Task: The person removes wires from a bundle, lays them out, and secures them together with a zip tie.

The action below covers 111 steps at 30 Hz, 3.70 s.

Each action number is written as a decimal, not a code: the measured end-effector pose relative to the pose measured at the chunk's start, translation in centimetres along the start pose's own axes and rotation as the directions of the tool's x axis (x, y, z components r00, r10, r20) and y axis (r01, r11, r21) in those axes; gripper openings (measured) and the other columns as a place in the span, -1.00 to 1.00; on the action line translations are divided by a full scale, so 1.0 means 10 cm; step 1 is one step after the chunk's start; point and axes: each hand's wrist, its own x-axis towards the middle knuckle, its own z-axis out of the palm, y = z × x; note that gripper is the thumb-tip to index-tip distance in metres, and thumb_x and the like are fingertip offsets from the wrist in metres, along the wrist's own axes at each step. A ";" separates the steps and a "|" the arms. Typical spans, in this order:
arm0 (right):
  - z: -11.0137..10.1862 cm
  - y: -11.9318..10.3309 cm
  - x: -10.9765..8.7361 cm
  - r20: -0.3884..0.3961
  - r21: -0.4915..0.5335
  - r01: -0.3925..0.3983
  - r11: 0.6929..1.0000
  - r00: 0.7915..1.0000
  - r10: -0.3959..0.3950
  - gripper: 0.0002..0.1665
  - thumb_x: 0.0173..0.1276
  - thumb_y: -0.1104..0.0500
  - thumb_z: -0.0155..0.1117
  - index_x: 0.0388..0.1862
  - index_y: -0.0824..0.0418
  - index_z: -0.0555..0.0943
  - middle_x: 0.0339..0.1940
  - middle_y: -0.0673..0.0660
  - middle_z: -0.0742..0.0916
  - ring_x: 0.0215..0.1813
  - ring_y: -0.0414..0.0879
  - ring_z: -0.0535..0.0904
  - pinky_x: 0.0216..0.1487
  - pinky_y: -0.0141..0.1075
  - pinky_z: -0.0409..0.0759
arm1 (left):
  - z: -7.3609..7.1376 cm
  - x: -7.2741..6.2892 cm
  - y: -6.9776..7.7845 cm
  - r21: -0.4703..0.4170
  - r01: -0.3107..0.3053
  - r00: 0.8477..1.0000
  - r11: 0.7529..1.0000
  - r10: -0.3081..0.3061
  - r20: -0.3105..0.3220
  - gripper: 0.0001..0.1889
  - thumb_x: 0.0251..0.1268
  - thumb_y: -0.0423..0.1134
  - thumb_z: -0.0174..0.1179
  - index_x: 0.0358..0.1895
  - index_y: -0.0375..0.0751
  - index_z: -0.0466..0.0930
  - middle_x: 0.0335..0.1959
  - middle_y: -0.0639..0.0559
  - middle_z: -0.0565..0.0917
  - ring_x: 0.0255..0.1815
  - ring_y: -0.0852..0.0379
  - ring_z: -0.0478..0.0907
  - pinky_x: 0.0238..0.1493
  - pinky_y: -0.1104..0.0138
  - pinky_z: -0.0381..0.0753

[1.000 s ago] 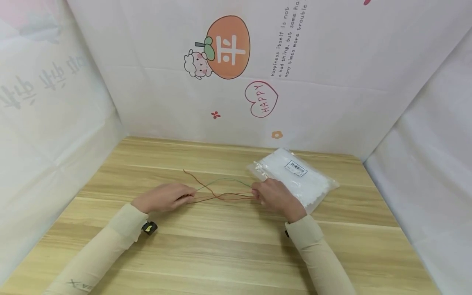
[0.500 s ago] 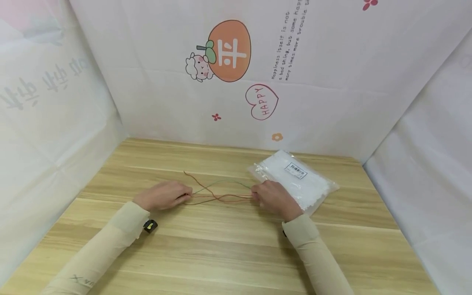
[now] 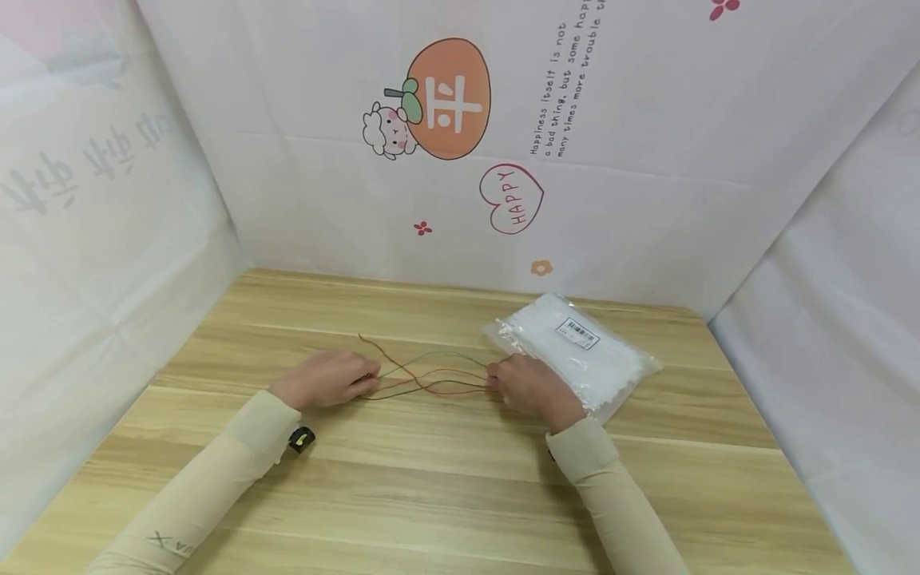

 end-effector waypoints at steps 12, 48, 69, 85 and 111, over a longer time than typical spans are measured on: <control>-0.07 -0.04 -0.02 -0.076 0.023 -0.022 0.999 0.997 0.024 -0.63 0.50 0.20 0.38 -0.53 0.04 0.49 -0.62 -0.16 0.47 -0.50 -0.31 0.33 -0.34 -0.38 0.44 | -0.02 0.04 0.04 -0.053 -0.028 0.999 0.998 0.026 -0.037 -0.72 0.62 -0.24 0.12 -0.40 0.00 0.47 -0.59 0.24 0.38 -0.57 0.34 0.25 -0.49 0.44 0.27; -0.09 -0.98 0.43 -0.236 -0.012 0.259 0.966 0.938 -0.254 -0.92 0.54 0.19 0.36 -0.18 0.18 0.73 -0.28 -0.01 0.81 -0.30 -0.27 0.68 -0.22 -0.42 0.67 | 0.11 0.42 0.57 -0.320 -0.076 0.994 0.944 0.048 -0.094 -0.91 0.54 -0.37 0.17 -0.12 -0.11 0.65 -0.36 0.13 0.62 -0.40 0.27 0.47 -0.29 0.41 0.49; -0.05 -0.84 0.45 -0.513 -0.032 0.326 0.945 0.806 -0.295 -0.86 0.10 0.43 0.44 -0.46 0.23 0.70 -0.61 -0.02 0.65 -0.54 -0.33 0.42 -0.48 -0.53 0.42 | 0.07 0.40 0.55 -0.276 -0.096 0.994 0.956 0.077 -0.077 -0.78 0.71 -0.27 -0.04 0.01 -0.17 0.64 -0.39 0.09 0.58 -0.45 0.27 0.38 -0.28 0.36 0.46; -0.09 -0.82 0.41 -0.278 0.044 0.314 0.948 0.916 -0.290 -0.95 0.42 0.21 0.48 -0.24 0.17 0.82 -0.30 -0.02 0.85 -0.27 -0.24 0.77 -0.19 -0.40 0.72 | 0.05 0.35 0.57 -0.285 -0.071 0.994 0.956 0.093 0.066 -0.62 0.77 -0.23 -0.18 0.34 -0.17 0.58 0.21 -0.01 0.74 0.20 0.11 0.68 0.33 0.16 0.63; -0.23 -0.14 0.00 -0.310 -0.166 0.101 0.981 0.939 -0.149 -0.56 0.11 0.54 0.38 -0.55 0.05 0.45 -0.62 -0.08 0.59 -0.52 -0.29 0.25 -0.48 -0.39 0.32 | 0.00 -0.14 0.07 -0.304 -0.008 0.994 0.953 0.039 0.098 -0.65 0.79 -0.17 -0.18 -0.05 -0.25 0.60 -0.31 0.02 0.62 -0.28 0.15 0.55 -0.06 0.21 0.61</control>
